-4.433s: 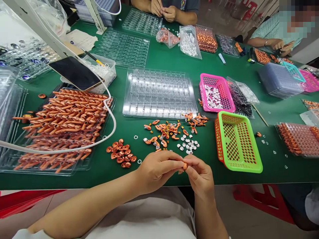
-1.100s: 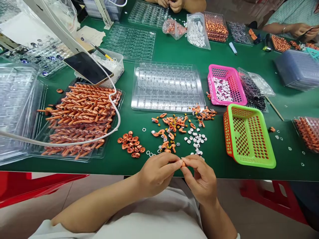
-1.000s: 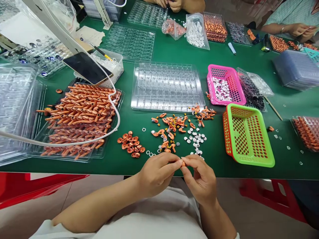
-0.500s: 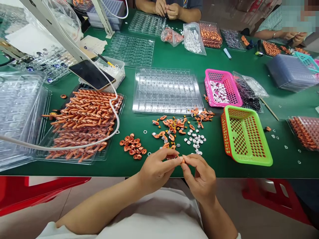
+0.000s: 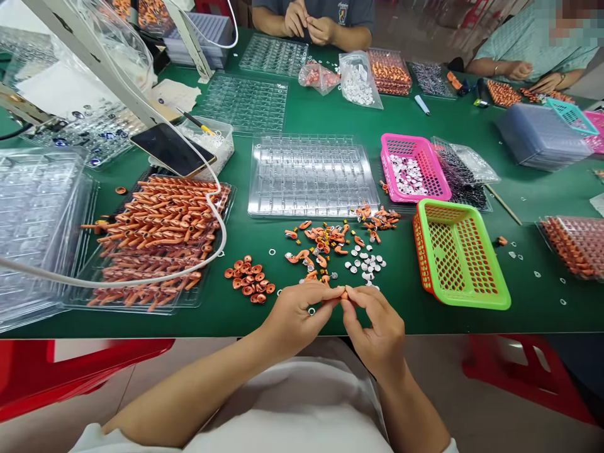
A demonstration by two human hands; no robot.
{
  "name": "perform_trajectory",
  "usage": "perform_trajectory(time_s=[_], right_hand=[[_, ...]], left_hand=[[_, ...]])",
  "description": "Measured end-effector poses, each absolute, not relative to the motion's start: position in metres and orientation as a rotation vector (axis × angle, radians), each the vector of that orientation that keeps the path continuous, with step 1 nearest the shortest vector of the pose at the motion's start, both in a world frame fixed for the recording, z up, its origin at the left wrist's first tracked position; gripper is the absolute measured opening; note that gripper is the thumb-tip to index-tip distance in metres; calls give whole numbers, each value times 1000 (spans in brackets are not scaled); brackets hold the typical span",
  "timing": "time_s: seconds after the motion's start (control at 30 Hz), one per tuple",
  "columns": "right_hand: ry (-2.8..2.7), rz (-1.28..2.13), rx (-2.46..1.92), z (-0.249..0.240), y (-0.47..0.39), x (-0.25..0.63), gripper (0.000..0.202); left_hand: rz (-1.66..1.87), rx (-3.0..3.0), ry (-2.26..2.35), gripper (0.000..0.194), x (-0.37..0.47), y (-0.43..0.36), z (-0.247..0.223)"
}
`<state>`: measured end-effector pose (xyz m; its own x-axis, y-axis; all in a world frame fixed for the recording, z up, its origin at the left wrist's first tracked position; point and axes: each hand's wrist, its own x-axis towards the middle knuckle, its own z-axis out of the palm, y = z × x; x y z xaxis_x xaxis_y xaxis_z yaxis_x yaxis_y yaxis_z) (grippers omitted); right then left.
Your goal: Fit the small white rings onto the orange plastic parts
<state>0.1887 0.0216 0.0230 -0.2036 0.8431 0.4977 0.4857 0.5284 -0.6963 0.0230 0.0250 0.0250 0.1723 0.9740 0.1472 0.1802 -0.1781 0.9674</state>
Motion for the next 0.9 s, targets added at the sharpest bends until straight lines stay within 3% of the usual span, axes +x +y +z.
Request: perform_trajectory(time_s=[0.17, 0.37, 0.63, 0.9], right_hand=[[-1947, 355, -1031, 20, 23, 193, 35], [-2062, 288, -963, 21, 25, 194, 44], [-1950, 648, -962, 25, 26, 195, 50], [-1614, 937, -1025, 19, 21, 192, 38]], left_hand=[[907, 867, 1108, 19, 23, 29, 35], [923, 616, 1081, 14, 28, 35, 29], [945, 466, 1056, 18, 28, 37, 26], [967, 455, 1021, 16, 31, 32, 19]])
